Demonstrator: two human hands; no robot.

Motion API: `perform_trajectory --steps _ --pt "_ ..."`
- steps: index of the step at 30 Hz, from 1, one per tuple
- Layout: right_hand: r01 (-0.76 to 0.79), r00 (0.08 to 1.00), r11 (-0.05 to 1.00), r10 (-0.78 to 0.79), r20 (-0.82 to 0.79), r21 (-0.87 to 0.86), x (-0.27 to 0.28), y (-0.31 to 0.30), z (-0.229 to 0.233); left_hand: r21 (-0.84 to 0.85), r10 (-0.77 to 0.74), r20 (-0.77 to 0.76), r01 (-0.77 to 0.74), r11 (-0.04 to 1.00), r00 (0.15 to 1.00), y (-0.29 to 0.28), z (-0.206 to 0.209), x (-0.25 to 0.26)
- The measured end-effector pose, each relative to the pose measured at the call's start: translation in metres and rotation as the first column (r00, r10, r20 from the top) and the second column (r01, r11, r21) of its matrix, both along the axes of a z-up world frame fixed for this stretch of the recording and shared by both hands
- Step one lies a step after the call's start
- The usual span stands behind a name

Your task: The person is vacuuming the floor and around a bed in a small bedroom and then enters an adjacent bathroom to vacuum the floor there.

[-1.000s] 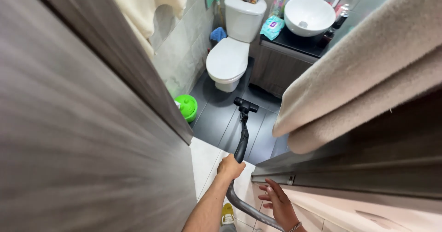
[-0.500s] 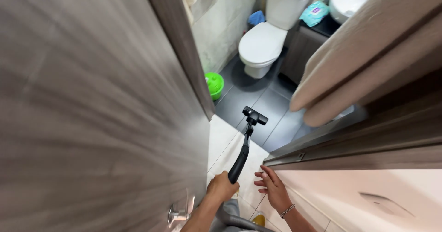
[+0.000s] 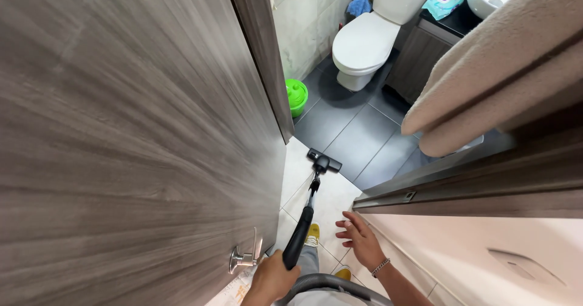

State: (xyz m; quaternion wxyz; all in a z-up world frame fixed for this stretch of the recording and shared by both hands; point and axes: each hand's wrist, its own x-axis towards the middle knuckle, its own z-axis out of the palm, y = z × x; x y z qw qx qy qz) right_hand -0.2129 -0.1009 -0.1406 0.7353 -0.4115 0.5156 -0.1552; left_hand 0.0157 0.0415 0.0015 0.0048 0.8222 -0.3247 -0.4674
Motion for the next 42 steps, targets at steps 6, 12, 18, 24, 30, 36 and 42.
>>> perform_trajectory --steps 6,12,18,24,30,36,42 --pt "0.083 0.995 0.997 -0.082 -0.060 0.002 -0.009 -0.015 0.013 -0.050 0.018 -0.021 -0.019 0.999 1.000 -0.076 -0.010 0.001" --pt "0.128 0.985 0.991 -0.133 -0.113 -0.047 -0.024 -0.030 0.020 -0.122 -0.037 -0.017 0.034 0.992 0.999 -0.176 -0.055 0.002" --pt "0.250 0.959 0.968 -0.252 -0.129 -0.033 -0.046 -0.043 0.022 -0.112 -0.095 -0.027 0.091 0.990 0.995 -0.258 -0.077 -0.009" --pt "0.339 0.931 0.941 -0.336 -0.140 -0.002 -0.049 -0.041 0.021 -0.171 -0.155 0.022 0.157 0.973 0.988 -0.322 -0.103 -0.011" --pt "0.325 0.931 0.946 -0.320 -0.177 0.000 -0.054 -0.034 0.023 -0.193 -0.108 0.011 0.108 0.975 0.994 -0.351 -0.107 -0.011" --pt "0.287 0.945 0.958 -0.285 -0.163 -0.010 -0.055 -0.028 0.026 -0.196 -0.075 0.035 0.080 0.977 0.997 -0.306 -0.105 -0.012" --pt "0.210 0.972 0.978 -0.209 -0.111 0.002 -0.048 -0.016 0.009 -0.169 -0.041 0.043 0.048 0.984 0.998 -0.208 -0.098 -0.006"
